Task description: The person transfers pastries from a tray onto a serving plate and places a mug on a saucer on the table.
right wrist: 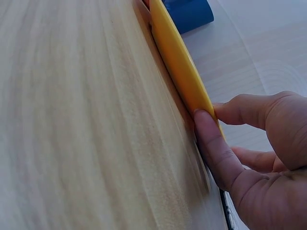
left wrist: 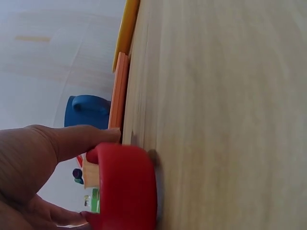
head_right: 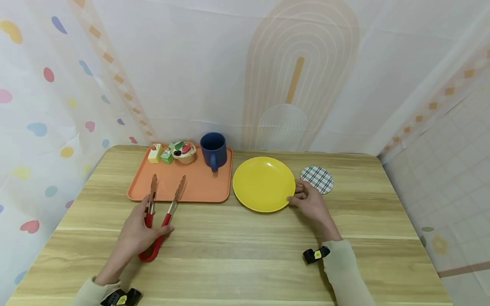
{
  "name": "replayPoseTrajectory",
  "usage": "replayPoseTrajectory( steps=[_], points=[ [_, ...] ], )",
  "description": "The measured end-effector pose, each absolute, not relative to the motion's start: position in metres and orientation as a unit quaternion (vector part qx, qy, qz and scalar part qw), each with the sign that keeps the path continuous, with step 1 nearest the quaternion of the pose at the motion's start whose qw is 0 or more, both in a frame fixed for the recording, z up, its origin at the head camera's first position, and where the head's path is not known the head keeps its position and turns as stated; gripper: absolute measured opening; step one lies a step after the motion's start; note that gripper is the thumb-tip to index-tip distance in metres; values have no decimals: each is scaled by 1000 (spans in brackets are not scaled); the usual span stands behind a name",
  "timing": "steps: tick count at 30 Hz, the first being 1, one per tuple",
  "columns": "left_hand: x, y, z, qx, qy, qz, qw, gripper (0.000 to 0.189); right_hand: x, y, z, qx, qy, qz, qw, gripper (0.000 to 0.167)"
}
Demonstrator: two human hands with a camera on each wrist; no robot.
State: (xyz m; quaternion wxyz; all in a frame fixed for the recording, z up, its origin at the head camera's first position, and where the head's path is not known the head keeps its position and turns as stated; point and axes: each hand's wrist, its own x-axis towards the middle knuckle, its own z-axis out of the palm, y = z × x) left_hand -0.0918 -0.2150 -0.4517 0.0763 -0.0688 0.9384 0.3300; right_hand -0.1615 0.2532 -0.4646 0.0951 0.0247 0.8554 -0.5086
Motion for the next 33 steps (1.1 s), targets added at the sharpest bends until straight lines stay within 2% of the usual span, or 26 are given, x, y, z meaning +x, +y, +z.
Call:
replayPoseTrajectory(
  steps=[15,33],
  points=[
    [-88,-222,-452,-50,934,352,43,98,-160,251,-464,38,850,-515,101,72],
    [-95,-235,-447,-31,927,374,-14,91,-160,253,-466,29,850,-518,96,73]
  ],
)
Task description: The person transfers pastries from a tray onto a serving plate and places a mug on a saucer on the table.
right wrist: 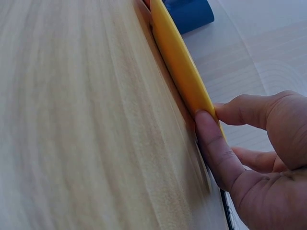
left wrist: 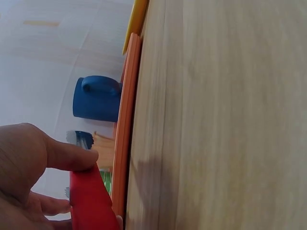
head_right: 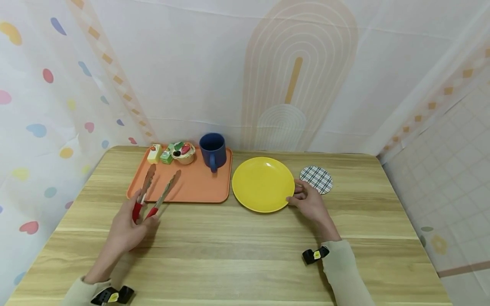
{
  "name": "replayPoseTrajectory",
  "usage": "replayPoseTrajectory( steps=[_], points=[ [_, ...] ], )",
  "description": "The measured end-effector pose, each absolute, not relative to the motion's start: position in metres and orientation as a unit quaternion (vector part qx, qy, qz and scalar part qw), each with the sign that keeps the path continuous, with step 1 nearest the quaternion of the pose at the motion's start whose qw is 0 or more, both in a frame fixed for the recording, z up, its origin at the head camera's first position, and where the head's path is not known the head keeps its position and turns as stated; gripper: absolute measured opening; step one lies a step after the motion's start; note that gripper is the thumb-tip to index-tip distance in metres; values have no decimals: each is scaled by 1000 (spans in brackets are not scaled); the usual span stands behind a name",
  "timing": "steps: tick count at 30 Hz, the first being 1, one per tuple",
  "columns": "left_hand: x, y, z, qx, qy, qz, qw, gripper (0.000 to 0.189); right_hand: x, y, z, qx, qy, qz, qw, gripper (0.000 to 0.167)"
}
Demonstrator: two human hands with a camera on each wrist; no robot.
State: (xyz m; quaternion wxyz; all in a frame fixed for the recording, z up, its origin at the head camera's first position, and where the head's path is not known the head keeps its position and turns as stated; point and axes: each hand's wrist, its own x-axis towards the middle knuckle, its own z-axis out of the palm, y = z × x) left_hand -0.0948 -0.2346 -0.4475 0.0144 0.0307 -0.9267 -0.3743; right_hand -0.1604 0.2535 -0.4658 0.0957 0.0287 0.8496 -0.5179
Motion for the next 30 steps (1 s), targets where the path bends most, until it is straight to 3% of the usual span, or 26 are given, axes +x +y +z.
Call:
replayPoseTrajectory(
  steps=[8,22,30],
  points=[
    [-100,-242,-447,48,-924,-377,44,85,-160,253,-466,30,849,-519,96,73],
    [-109,-257,-442,83,-922,-375,48,83,-161,254,-467,30,854,-511,96,73],
    [-118,-264,-440,84,-926,-357,87,79,-160,253,-466,32,854,-510,98,73]
  ],
)
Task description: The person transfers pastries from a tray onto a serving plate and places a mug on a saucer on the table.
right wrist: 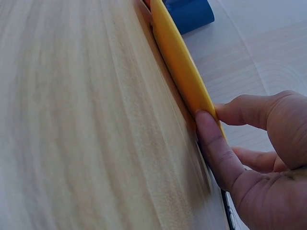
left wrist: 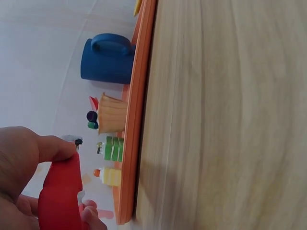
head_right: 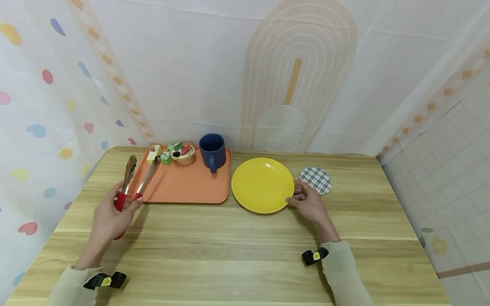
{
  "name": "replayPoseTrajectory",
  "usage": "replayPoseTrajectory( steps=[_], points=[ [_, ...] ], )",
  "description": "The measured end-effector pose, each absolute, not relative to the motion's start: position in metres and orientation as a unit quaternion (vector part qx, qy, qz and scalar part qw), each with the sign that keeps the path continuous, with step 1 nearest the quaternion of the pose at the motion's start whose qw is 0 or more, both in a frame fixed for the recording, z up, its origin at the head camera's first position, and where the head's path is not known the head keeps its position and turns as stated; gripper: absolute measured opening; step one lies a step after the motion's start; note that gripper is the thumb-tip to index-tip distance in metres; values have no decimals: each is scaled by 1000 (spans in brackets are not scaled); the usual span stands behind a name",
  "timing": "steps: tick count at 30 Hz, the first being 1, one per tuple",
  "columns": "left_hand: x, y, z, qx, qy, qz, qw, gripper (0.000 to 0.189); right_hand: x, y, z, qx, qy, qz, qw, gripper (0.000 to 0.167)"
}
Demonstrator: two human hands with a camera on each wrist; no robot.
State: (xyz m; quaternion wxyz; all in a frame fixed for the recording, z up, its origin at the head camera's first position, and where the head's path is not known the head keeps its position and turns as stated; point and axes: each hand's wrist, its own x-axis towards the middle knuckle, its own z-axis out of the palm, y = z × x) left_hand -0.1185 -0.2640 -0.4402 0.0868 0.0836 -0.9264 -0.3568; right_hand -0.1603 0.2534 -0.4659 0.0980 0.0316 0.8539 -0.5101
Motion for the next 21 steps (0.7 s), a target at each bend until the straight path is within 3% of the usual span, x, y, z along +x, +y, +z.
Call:
replayPoseTrajectory(
  steps=[21],
  points=[
    [-148,-283,-446,106,-924,-351,109,81,-160,253,-466,26,855,-510,95,72]
  ],
)
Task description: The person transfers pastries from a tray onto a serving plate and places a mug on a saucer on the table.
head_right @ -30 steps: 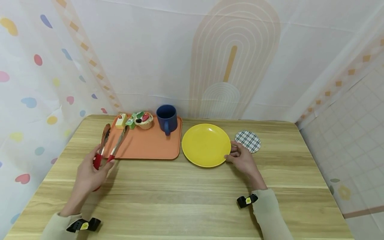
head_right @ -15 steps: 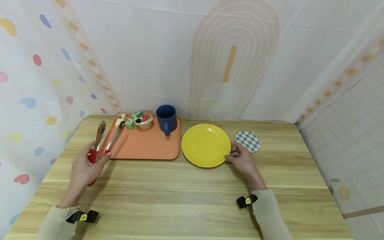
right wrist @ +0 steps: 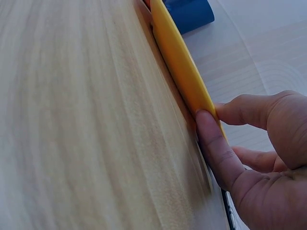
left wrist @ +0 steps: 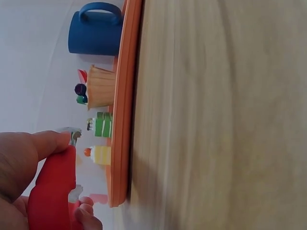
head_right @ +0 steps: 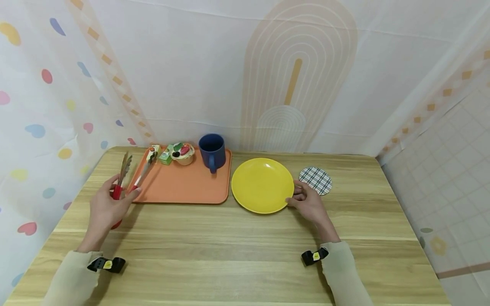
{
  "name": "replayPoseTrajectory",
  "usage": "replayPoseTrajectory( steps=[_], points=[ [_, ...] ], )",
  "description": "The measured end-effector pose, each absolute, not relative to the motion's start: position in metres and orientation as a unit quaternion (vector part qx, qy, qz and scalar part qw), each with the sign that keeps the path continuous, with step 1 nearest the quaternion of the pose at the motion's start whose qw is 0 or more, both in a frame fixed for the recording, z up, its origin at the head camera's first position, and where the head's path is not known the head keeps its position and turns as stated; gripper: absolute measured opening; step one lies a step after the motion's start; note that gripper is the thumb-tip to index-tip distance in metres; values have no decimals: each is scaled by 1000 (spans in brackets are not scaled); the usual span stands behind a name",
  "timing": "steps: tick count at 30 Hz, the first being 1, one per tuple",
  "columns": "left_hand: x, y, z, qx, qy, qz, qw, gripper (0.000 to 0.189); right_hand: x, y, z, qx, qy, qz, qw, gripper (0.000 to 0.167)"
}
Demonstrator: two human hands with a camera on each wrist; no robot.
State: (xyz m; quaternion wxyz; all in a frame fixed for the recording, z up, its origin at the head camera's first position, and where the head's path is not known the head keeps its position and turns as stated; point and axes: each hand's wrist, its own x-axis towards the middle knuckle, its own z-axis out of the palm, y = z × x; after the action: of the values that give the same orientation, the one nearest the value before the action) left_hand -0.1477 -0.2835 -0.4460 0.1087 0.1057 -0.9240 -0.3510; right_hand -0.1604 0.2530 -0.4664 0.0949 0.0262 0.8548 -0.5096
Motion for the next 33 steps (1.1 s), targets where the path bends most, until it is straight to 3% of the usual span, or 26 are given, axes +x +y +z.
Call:
replayPoseTrajectory(
  steps=[15,33],
  points=[
    [-165,-289,-448,111,-928,-337,113,77,-159,252,-466,25,856,-507,94,72],
    [-179,-283,-447,125,-929,-341,76,77,-160,253,-466,27,853,-513,95,72]
  ],
)
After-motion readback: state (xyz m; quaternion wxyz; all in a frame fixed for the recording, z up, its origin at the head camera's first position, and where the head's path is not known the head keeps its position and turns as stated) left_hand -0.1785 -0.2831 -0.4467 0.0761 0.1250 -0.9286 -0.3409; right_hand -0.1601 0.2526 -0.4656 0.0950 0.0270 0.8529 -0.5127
